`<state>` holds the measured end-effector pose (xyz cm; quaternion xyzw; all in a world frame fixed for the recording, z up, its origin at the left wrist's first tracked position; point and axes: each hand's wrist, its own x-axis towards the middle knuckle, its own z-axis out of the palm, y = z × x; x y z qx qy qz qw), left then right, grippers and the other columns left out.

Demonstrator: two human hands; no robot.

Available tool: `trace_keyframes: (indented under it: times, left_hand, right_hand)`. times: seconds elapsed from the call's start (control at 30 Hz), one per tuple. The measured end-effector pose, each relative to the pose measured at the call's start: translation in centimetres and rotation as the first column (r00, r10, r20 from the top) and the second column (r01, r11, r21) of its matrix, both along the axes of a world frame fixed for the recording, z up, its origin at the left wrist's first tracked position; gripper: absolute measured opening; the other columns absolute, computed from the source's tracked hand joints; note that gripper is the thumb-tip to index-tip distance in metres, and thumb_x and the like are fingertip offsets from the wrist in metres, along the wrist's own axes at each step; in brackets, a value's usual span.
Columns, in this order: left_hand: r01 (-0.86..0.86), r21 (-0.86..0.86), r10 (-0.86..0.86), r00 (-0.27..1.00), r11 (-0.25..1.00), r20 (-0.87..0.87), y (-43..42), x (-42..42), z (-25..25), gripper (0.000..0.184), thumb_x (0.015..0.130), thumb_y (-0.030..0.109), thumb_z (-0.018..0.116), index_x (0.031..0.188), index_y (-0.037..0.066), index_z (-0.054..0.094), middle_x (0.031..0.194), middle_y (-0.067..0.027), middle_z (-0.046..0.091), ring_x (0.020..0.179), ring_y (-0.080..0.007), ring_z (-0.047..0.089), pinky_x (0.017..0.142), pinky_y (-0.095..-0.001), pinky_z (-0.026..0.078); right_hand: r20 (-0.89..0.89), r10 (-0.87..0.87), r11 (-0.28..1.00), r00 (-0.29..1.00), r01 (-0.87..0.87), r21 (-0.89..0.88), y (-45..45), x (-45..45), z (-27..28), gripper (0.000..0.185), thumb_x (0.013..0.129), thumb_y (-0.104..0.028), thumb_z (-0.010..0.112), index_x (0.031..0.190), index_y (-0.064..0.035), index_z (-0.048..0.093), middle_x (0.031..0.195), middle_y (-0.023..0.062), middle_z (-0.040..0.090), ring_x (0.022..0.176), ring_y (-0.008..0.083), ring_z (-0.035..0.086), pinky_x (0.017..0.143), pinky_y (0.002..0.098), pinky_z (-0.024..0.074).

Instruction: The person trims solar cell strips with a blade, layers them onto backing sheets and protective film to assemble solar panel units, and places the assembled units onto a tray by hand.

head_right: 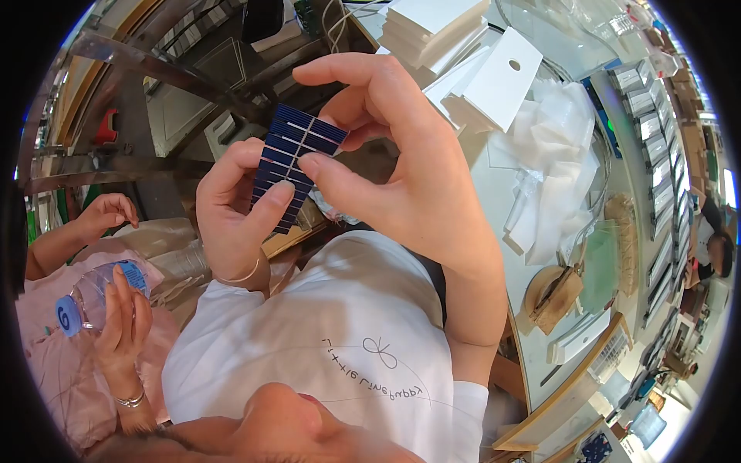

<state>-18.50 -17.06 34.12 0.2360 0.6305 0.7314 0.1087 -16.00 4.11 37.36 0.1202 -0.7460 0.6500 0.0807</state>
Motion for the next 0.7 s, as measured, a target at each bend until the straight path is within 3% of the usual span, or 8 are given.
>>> trace_keyframes:
  times: [0.07, 0.27, 0.4, 0.47, 0.53, 0.6, 0.63, 0.7]
  left_hand:
    - [-0.094, -0.071, 0.080, 0.979, 0.993, -0.186, 0.0, -0.2, -0.4, 0.024, 0.087, -0.002, 0.075, 0.110, -0.004, 0.069, 0.096, -0.0056, 0.067, 0.083, -0.0095, 0.063, 0.074, -0.0234, 0.050]
    - [-0.260, -0.183, 0.173, 0.904, 0.948, -0.390, 0.6, 0.0, -0.3, 0.022, 0.082, -0.002, 0.077, 0.103, -0.002, 0.072, 0.091, -0.0093, 0.069, 0.078, -0.0155, 0.062, 0.071, -0.0253, 0.049]
    - [-0.261, -0.138, 0.206, 0.925, 0.955, -0.320, 0.4, -0.1, -1.5, 0.023, 0.083, -0.003, 0.077, 0.104, -0.004, 0.070, 0.093, -0.0085, 0.067, 0.082, -0.0160, 0.062, 0.075, -0.0267, 0.049]
    - [-0.268, -0.121, 0.263, 0.963, 0.956, -0.057, 0.1, 0.5, -2.1, 0.029, 0.087, -0.010, 0.073, 0.114, -0.004, 0.067, 0.107, -0.0057, 0.065, 0.096, -0.0134, 0.061, 0.088, -0.0272, 0.050]
    - [-0.271, -0.164, 0.269, 0.962, 0.948, -0.035, -1.5, -0.8, -4.9, 0.035, 0.089, -0.010, 0.072, 0.123, -0.004, 0.065, 0.119, -0.0065, 0.065, 0.107, -0.0145, 0.061, 0.096, -0.0294, 0.050]
    - [-0.272, -0.145, 0.267, 0.962, 0.951, -0.053, -1.9, -2.3, -6.3, 0.031, 0.095, -0.002, 0.069, 0.125, -0.005, 0.064, 0.111, -0.0050, 0.067, 0.096, -0.0110, 0.062, 0.087, -0.0252, 0.050]
    - [-0.236, -0.135, 0.233, 0.972, 0.962, -0.034, -2.6, -3.5, -7.5, 0.031, 0.095, -0.001, 0.069, 0.125, -0.005, 0.064, 0.111, -0.0056, 0.067, 0.096, -0.0111, 0.062, 0.086, -0.0255, 0.051]
    - [-0.163, -0.184, 0.159, 0.987, 0.969, -0.035, -1.9, -4.7, -7.1, 0.031, 0.096, 0.000, 0.069, 0.125, -0.006, 0.064, 0.111, -0.0061, 0.067, 0.097, -0.0113, 0.061, 0.086, -0.0263, 0.051]
  right_hand:
    - [-0.037, -0.003, 1.000, 0.999, 0.003, 0.018, -0.2, 0.0, -0.2, 0.063, 0.082, 0.000, 0.076, 0.140, 0.0036, 0.051, 0.111, 0.0110, 0.068, 0.099, 0.0143, 0.064, 0.093, 0.0309, 0.0514]
    - [-0.279, -0.145, 0.956, 0.949, 0.206, 0.206, -1.1, -0.2, -0.3, 0.073, 0.073, 0.001, 0.077, 0.141, 0.0004, 0.051, 0.131, 0.0102, 0.062, 0.104, 0.0192, 0.064, 0.094, 0.0331, 0.0506]
    - [-0.569, -0.204, 0.821, 0.797, 0.455, 0.344, -1.0, 0.7, -0.5, 0.070, 0.071, 0.004, 0.077, 0.137, 0.0003, 0.055, 0.132, 0.0130, 0.063, 0.109, 0.0262, 0.061, 0.091, 0.0376, 0.0514]
    - [-0.605, -0.345, 0.736, 0.718, 0.607, 0.300, -1.7, 3.5, 0.0, 0.057, 0.074, 0.005, 0.077, 0.129, 0.0012, 0.062, 0.124, 0.0148, 0.064, 0.106, 0.0289, 0.061, 0.082, 0.0368, 0.0544]
    - [-0.670, -0.456, 0.588, 0.586, 0.763, 0.267, -1.7, 8.5, 0.6, 0.049, 0.066, 0.003, 0.078, 0.115, -0.0012, 0.070, 0.106, 0.0138, 0.065, 0.091, 0.0290, 0.064, 0.074, 0.0387, 0.0550]
    - [-0.728, -0.467, 0.418, 0.501, 0.851, 0.318, 0.3, 14.2, 0.1, 0.042, 0.060, 0.001, 0.076, 0.102, -0.0044, 0.076, 0.096, 0.0117, 0.067, 0.081, 0.0279, 0.066, 0.071, 0.0398, 0.0542]
    - [-0.750, -0.563, 0.172, 0.347, 0.937, 0.304, 1.4, 17.1, -0.1, 0.035, 0.069, 0.002, 0.073, 0.103, -0.0054, 0.075, 0.098, 0.0111, 0.068, 0.084, 0.0278, 0.066, 0.075, 0.0402, 0.0543]
    - [-0.734, -0.679, -0.315, 0.026, 0.893, 0.323, 3.3, 22.9, -0.6, 0.023, 0.085, 0.004, 0.066, 0.104, -0.0075, 0.073, 0.102, 0.0100, 0.071, 0.090, 0.0276, 0.068, 0.081, 0.0411, 0.0544]
